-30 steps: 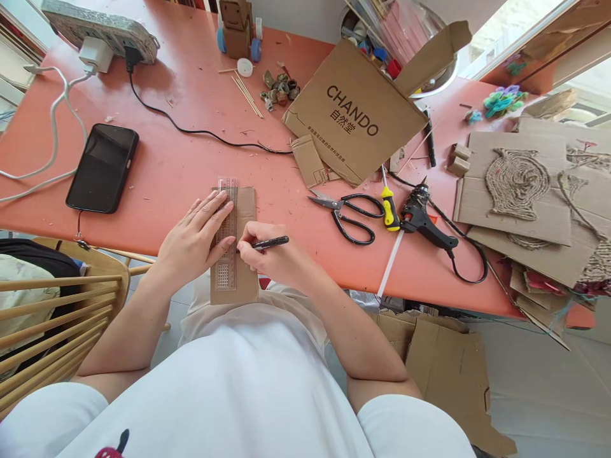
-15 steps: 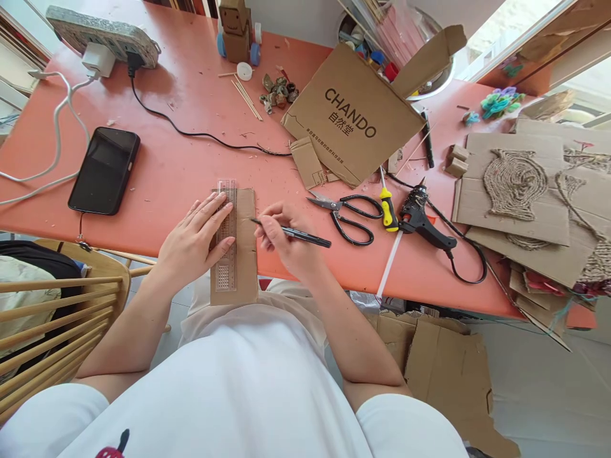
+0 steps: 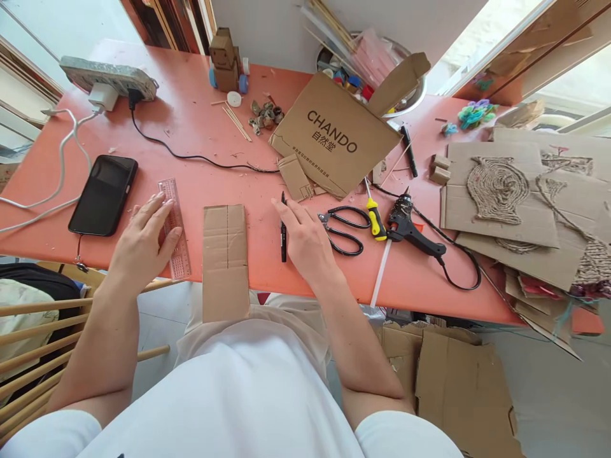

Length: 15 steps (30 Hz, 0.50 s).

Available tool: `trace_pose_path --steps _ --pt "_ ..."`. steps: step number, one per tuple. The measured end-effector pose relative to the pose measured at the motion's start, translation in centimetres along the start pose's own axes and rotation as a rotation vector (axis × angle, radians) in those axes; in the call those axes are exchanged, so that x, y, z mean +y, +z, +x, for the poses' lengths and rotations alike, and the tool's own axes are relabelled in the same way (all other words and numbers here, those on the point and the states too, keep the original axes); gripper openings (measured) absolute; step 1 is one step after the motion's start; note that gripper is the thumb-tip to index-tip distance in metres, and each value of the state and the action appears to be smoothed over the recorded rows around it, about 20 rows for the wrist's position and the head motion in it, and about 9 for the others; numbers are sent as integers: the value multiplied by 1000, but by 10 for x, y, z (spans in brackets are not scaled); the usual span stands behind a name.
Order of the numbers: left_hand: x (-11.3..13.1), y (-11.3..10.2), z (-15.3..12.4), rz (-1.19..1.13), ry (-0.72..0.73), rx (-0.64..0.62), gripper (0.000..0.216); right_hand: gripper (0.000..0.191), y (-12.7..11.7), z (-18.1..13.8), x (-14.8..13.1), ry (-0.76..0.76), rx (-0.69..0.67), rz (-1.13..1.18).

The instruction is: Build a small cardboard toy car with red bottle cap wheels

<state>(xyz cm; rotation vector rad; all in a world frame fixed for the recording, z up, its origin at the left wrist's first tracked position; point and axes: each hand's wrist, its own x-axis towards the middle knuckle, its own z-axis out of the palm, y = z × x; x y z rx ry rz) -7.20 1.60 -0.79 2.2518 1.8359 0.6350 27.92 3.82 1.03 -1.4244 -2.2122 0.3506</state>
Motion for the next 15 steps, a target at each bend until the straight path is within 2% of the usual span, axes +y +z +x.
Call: trace_pose_path --steps 2,4,6,8,12,15 --pt "2 -2 1 -10 27 38 54 63 -4 -3 -1 26 34 -57" --pt "11 -3 3 -37 84 22 52 59 -11 -11 1 81 90 -145" --pt "25 -4 8 -72 168 -75 51 53 -18 -21 8 162 153 -245" --pt "39 -5 18 -93 268 -227 53 49 -23 -28 14 232 172 -322" --pt "65 -7 48 -36 457 -512 56 46 -30 -32 20 288 41 -396" --pt "79 -11 70 57 501 -625 56 41 -36 -27 19 318 -28 -401"
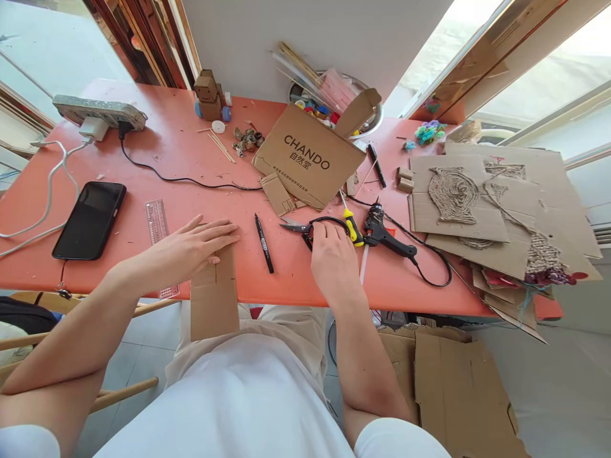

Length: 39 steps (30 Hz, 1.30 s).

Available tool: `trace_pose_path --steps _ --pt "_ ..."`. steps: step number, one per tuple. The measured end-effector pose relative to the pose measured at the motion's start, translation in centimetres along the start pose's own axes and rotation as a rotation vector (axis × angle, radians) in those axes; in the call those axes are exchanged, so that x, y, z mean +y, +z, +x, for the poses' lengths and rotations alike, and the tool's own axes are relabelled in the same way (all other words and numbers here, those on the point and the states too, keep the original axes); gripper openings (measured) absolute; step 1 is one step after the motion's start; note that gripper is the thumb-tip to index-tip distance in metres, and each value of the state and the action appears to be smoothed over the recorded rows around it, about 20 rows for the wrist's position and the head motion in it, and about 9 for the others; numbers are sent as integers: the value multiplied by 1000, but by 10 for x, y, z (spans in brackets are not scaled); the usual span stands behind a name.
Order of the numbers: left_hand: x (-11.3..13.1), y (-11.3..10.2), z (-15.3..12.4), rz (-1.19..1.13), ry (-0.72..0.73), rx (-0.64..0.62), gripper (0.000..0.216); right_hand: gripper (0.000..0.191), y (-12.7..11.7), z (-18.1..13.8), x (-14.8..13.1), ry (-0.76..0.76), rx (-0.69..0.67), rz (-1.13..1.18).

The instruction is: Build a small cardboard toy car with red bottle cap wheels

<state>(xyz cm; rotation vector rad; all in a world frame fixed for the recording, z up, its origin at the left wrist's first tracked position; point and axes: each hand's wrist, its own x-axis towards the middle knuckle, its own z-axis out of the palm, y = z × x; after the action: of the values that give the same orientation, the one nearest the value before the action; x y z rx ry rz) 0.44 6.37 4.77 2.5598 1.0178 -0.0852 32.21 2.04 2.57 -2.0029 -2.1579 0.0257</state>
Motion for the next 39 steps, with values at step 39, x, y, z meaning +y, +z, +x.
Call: trace_pose_path --steps 39 --pt "-79 -76 64 -1217 -160 851 30 72 -42 22 18 265 26 1266"
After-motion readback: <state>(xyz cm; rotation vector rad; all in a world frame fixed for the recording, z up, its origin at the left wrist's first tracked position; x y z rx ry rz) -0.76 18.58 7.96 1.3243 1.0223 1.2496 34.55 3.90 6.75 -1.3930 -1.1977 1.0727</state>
